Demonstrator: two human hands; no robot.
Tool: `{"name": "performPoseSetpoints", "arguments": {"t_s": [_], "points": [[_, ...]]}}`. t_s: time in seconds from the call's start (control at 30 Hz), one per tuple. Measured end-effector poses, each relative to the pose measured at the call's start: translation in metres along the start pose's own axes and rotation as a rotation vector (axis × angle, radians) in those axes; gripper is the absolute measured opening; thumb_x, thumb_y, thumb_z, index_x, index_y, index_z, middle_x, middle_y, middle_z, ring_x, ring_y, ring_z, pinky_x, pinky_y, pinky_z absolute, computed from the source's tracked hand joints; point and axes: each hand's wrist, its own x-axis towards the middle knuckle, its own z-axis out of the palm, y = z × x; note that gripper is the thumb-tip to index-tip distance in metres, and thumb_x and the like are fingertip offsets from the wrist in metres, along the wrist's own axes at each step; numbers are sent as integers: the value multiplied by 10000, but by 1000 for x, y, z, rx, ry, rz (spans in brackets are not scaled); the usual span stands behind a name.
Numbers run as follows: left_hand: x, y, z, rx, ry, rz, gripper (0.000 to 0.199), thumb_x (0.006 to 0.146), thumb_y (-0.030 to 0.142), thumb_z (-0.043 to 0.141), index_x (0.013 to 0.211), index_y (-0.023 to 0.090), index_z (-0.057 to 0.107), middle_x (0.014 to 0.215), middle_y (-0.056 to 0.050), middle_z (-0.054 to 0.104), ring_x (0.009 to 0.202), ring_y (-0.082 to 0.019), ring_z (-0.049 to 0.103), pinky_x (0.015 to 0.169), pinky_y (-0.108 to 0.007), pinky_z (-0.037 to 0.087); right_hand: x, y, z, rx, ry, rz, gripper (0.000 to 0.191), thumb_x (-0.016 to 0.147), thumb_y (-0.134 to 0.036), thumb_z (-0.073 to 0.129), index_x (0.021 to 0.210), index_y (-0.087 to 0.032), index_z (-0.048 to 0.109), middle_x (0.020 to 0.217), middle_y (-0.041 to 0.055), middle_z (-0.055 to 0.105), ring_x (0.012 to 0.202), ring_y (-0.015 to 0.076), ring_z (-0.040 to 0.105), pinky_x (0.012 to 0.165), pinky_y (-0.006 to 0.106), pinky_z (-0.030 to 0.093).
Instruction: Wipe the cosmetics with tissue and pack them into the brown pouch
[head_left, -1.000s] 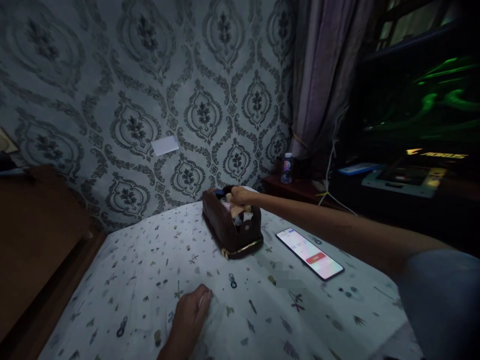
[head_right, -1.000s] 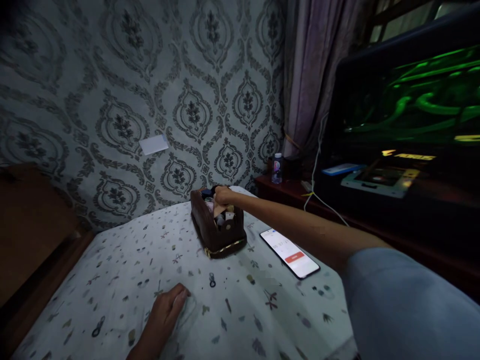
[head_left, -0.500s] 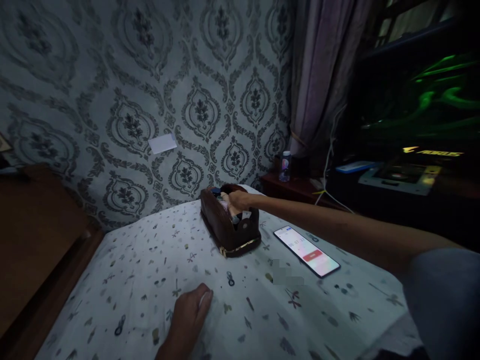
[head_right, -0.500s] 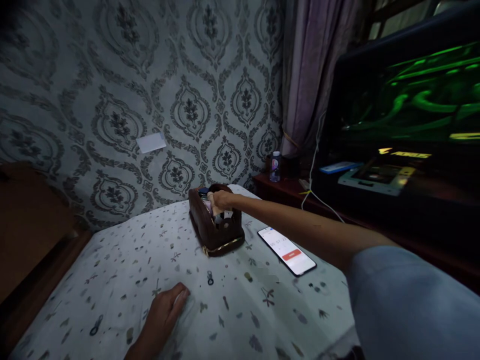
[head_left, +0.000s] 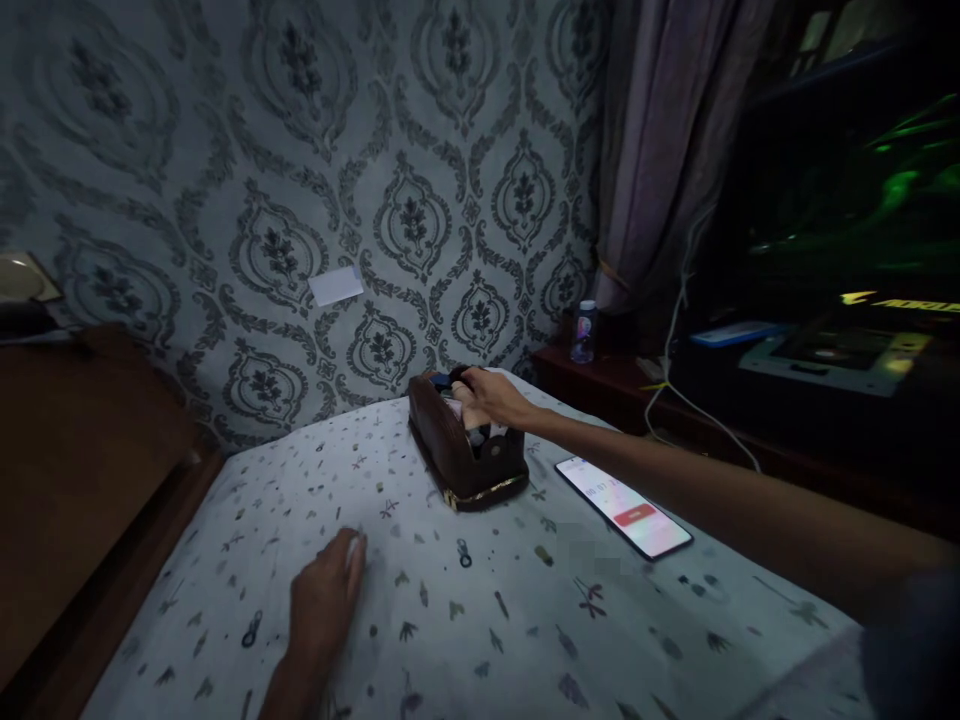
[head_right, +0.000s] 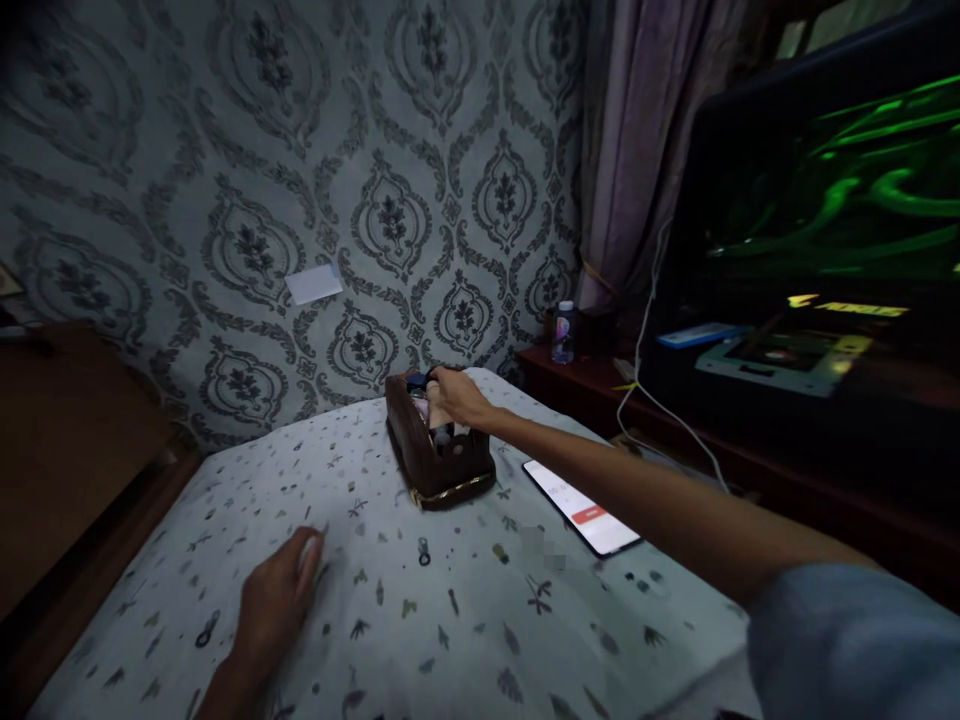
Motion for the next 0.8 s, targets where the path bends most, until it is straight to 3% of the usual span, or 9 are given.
{"name": "performPoseSetpoints", "arguments": {"t_s": [0.17, 0.23, 0.33, 0.43, 0.53, 0.6, 0.7, 0.8], "points": [[7, -26, -12, 379, -104, -72, 447, 974, 423, 380, 1242, 158, 621, 1216, -187, 621, 1145, -366, 581, 872, -503, 470, -18, 29, -12, -13, 169, -56, 405, 925, -119, 349, 1197, -125, 649, 1197, 143, 669, 1126, 250, 592, 984, 356, 427], [14, -21, -18, 404, -37, -45, 484, 961, 445, 433, 1336, 167, 563, 1298, -198, 576, 1190, -383, 543, 915, -559, 446, -23, 43, -14, -27, 175, -83, 372, 898, -133, 395, 1119, -128, 695, 1213, 155, 654, 1151, 267, 575, 1017, 386, 405], [39, 16, -33, 279, 128, 168, 429, 993, 381, 394, 1336, 179, 557, 1272, -159, 594, 1182, -323, 542, 958, -478, 449, -27, 56, -13, -38, 131, -147, 310, 865, -175, 484, 1033, -159, 744, 1290, 154, 614, 1240, 304, 520, 1057, 429, 368], [80, 78, -46, 47, 170, 520, 394, 1015, 374, 359, 1313, 212, 560, 1201, -113, 626, 1132, -256, 550, 963, -395, 460, -29, 62, -10, -34, 68, -209, 276, 861, -206, 527, 1001, -186, 764, 1252, 141, 630, 1274, 319, 493, 1052, 435, 367], [125, 139, -46, 28, 145, 802, 342, 1009, 335, 392, 1263, 222, 591, 1257, -101, 617, 1228, -258, 496, 1039, -420, 406, -31, 67, -7, -17, 32, -236, 275, 887, -235, 521, 1017, -178, 757, 1182, 151, 642, 1260, 318, 499, 1037, 432, 380], [150, 168, -40, 81, 81, 873, 321, 1006, 308, 403, 1227, 210, 614, 1324, -100, 600, 1325, -269, 428, 1077, -451, 363, -32, 70, -5, 1, 24, -244, 282, 901, -240, 509, 1045, -166, 740, 1190, 161, 628, 1272, 315, 487, 1046, 433, 376], [173, 187, -32, 147, -60, 895, 340, 1018, 289, 367, 1263, 209, 588, 1350, -88, 599, 1338, -259, 431, 1073, -474, 344, -34, 73, -3, 38, 16, -256, 265, 910, -241, 502, 1035, -159, 721, 1197, 163, 614, 1260, 303, 494, 1052, 419, 381], [181, 187, -31, 161, -146, 913, 377, 1031, 349, 329, 1316, 237, 549, 1389, -80, 577, 1311, -251, 464, 1075, -481, 328, -36, 76, -4, 89, 0, -282, 250, 923, -278, 501, 1011, -170, 709, 1186, 150, 614, 1236, 288, 510, 1046, 405, 394]]}}
